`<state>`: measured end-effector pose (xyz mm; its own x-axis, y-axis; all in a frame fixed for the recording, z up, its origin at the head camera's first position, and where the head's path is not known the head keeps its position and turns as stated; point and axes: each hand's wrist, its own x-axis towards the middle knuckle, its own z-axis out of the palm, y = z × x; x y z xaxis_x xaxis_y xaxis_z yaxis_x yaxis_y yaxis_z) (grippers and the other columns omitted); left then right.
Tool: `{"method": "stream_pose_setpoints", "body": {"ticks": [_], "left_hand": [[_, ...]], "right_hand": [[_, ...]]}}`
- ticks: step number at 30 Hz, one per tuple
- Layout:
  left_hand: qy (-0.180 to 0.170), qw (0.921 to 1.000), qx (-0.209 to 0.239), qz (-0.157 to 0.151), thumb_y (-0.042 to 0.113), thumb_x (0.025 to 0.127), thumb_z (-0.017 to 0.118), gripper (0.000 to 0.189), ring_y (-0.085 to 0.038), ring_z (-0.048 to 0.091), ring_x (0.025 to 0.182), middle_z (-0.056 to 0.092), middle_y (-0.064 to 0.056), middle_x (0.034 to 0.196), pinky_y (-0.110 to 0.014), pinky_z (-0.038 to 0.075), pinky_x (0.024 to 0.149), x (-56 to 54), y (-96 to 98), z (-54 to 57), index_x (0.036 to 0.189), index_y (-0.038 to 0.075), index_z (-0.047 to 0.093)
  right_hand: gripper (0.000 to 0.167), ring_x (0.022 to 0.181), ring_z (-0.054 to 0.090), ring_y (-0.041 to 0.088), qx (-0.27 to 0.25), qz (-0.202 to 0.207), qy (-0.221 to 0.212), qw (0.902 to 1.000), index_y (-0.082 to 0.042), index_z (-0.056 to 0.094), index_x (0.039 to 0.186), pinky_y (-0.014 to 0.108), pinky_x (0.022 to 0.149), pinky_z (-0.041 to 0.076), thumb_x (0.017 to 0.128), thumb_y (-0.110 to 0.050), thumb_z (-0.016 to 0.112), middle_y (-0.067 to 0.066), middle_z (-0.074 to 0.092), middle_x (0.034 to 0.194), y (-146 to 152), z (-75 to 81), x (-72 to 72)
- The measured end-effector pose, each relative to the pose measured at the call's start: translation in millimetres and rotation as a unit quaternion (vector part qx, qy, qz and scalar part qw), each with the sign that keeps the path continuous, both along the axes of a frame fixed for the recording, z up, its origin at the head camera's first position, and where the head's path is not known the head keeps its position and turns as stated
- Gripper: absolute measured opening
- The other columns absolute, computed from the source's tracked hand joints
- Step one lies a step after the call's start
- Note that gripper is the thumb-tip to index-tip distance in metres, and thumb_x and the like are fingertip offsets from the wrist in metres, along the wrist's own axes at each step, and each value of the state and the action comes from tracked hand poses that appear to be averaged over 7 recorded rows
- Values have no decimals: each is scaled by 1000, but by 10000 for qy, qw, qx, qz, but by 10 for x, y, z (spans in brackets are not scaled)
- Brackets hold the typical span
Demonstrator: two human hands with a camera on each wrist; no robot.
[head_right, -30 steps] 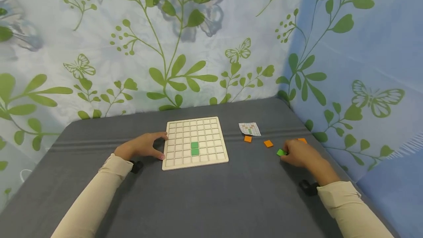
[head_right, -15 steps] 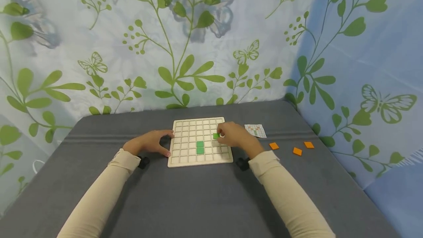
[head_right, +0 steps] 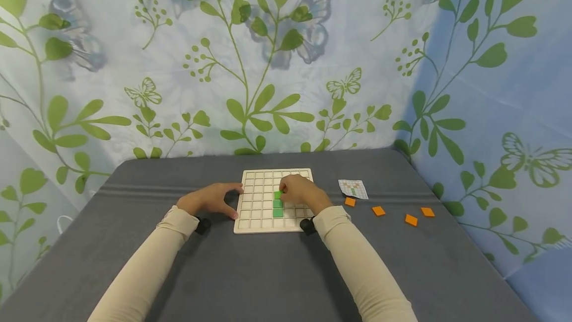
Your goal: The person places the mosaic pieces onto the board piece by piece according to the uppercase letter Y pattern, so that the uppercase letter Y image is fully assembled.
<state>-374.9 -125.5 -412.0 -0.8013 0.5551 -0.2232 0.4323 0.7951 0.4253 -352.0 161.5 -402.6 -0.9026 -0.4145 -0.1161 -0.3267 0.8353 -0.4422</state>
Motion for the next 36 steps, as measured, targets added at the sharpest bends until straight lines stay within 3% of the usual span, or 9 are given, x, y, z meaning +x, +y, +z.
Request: {"method": "stream_pose_setpoints", "body": {"ticks": [8, 14, 18, 21, 28, 36], "left_hand": [[46, 10000, 21, -71, 41, 77, 90, 78, -34, 38, 142, 43, -10, 155, -52, 36, 110, 0, -8, -26, 144, 16, 56], [-19, 9999, 94, -31, 39, 76, 91, 80, -36, 38, 142, 43, -12, 154, -54, 36, 110, 23, -26, -38, 144, 15, 55], [-74, 9999, 109, -14, 39, 77, 91, 81, -36, 37, 142, 42, -14, 155, -54, 36, 110, 21, -9, -35, 145, 16, 54], [-71, 9999, 101, -26, 38, 77, 90, 81, -37, 37, 142, 42, -14, 155, -55, 36, 109, 17, 19, -27, 145, 15, 54], [-95, 9999, 87, -71, 38, 77, 91, 81, -38, 35, 143, 40, -14, 156, -56, 34, 111, 29, 26, -10, 145, 12, 54], [-40, 9999, 104, -71, 37, 76, 91, 80, -39, 37, 142, 42, -14, 155, -57, 36, 109, 27, 28, -14, 144, 14, 55]], "right_hand": [[16, 96, 64, 16, 284, 19, 256, 9993, -14, 73, 110, 37, 82, 54, 98, -25, 71, -2, 68, 104, -63, -30, 16], [33, 98, 65, 19, 420, 223, 421, 9980, -9, 69, 129, 38, 84, 54, 101, -26, 66, 3, 69, 110, 17, 39, 93], [37, 93, 66, 21, 386, 215, 506, 9977, -5, 65, 133, 42, 81, 54, 102, -25, 64, 6, 69, 108, 345, 120, 187], [32, 92, 65, 25, 307, 99, 590, 9977, -2, 66, 128, 45, 81, 54, 101, -21, 65, 8, 68, 106, 729, 155, 293], [9, 78, 61, 19, 478, -227, 705, 9961, -4, 71, 100, 42, 72, 53, 96, -12, 70, 2, 64, 89, 1535, 63, 531], [19, 76, 55, 20, 473, -659, 619, 9948, -3, 68, 102, 44, 72, 50, 90, -16, 77, 4, 60, 89, 1790, -67, 602]]}}
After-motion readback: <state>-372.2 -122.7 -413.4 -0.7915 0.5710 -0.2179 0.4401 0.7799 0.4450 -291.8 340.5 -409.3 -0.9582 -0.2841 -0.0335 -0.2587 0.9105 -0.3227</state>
